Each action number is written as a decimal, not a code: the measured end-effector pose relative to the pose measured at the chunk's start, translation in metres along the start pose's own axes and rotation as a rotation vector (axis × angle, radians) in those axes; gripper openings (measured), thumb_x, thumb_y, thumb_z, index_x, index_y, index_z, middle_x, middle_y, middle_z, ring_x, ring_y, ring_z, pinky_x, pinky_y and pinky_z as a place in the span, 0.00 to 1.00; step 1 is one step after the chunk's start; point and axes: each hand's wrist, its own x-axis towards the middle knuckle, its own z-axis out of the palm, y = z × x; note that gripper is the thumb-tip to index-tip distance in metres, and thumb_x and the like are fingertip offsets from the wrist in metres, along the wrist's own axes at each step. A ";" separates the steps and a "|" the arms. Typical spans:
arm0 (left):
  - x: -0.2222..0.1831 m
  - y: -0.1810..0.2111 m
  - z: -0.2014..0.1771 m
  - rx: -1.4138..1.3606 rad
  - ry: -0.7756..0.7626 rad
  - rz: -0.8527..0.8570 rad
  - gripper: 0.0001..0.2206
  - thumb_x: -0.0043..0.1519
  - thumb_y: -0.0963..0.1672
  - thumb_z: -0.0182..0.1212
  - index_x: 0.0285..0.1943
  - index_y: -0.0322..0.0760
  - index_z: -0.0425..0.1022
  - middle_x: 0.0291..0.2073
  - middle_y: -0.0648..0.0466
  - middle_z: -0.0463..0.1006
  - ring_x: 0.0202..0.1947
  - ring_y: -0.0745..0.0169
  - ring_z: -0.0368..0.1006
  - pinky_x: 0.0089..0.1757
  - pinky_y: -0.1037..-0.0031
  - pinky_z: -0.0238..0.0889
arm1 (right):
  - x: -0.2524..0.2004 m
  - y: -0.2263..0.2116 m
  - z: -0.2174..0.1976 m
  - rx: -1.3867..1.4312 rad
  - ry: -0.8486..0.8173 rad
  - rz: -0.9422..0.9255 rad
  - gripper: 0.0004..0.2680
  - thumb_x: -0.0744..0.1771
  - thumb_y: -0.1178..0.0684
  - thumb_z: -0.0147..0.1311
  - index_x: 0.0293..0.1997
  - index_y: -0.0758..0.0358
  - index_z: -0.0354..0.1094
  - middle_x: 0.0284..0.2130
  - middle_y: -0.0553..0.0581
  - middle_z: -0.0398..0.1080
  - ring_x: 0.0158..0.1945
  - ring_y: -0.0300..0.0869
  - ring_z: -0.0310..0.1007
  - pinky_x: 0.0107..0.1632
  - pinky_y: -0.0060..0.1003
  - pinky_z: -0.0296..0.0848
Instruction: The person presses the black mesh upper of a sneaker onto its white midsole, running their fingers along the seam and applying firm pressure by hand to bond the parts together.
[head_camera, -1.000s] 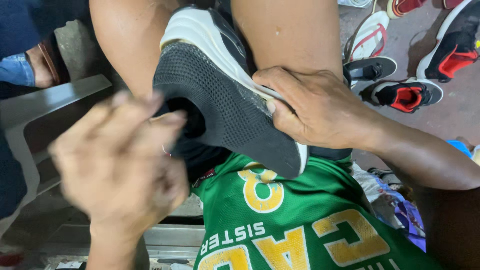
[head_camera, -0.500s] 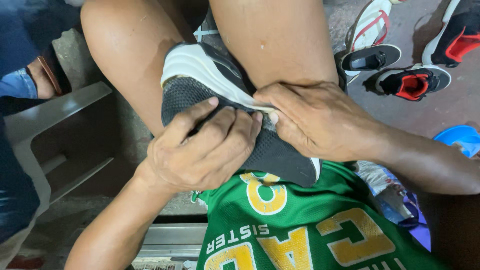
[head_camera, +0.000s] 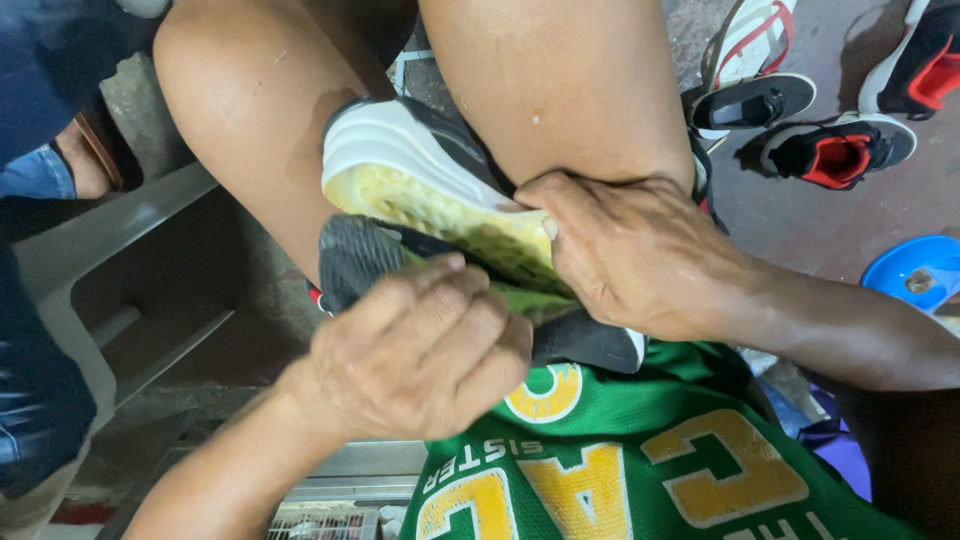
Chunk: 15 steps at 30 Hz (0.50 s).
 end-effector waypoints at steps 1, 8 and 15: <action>-0.001 0.002 -0.001 -0.031 -0.012 -0.010 0.03 0.67 0.44 0.60 0.44 0.41 0.76 0.39 0.56 0.76 0.46 0.62 0.77 0.54 0.72 0.65 | 0.001 0.000 0.000 0.016 0.003 -0.029 0.12 0.67 0.58 0.48 0.56 0.66 0.62 0.37 0.66 0.75 0.36 0.59 0.76 0.41 0.56 0.69; 0.010 -0.003 -0.009 -0.108 -0.071 -0.126 0.14 0.59 0.44 0.59 0.52 0.40 0.80 0.42 0.57 0.78 0.42 0.64 0.75 0.47 0.74 0.62 | 0.002 0.004 -0.009 0.065 -0.050 -0.108 0.14 0.67 0.56 0.49 0.59 0.66 0.61 0.39 0.67 0.74 0.41 0.60 0.75 0.43 0.55 0.70; 0.012 -0.006 -0.003 -0.100 -0.168 -0.114 0.16 0.59 0.44 0.60 0.56 0.44 0.80 0.46 0.56 0.79 0.46 0.62 0.75 0.47 0.70 0.61 | 0.006 0.009 -0.014 0.169 -0.129 -0.112 0.11 0.68 0.54 0.48 0.56 0.66 0.63 0.42 0.64 0.73 0.45 0.57 0.75 0.46 0.51 0.70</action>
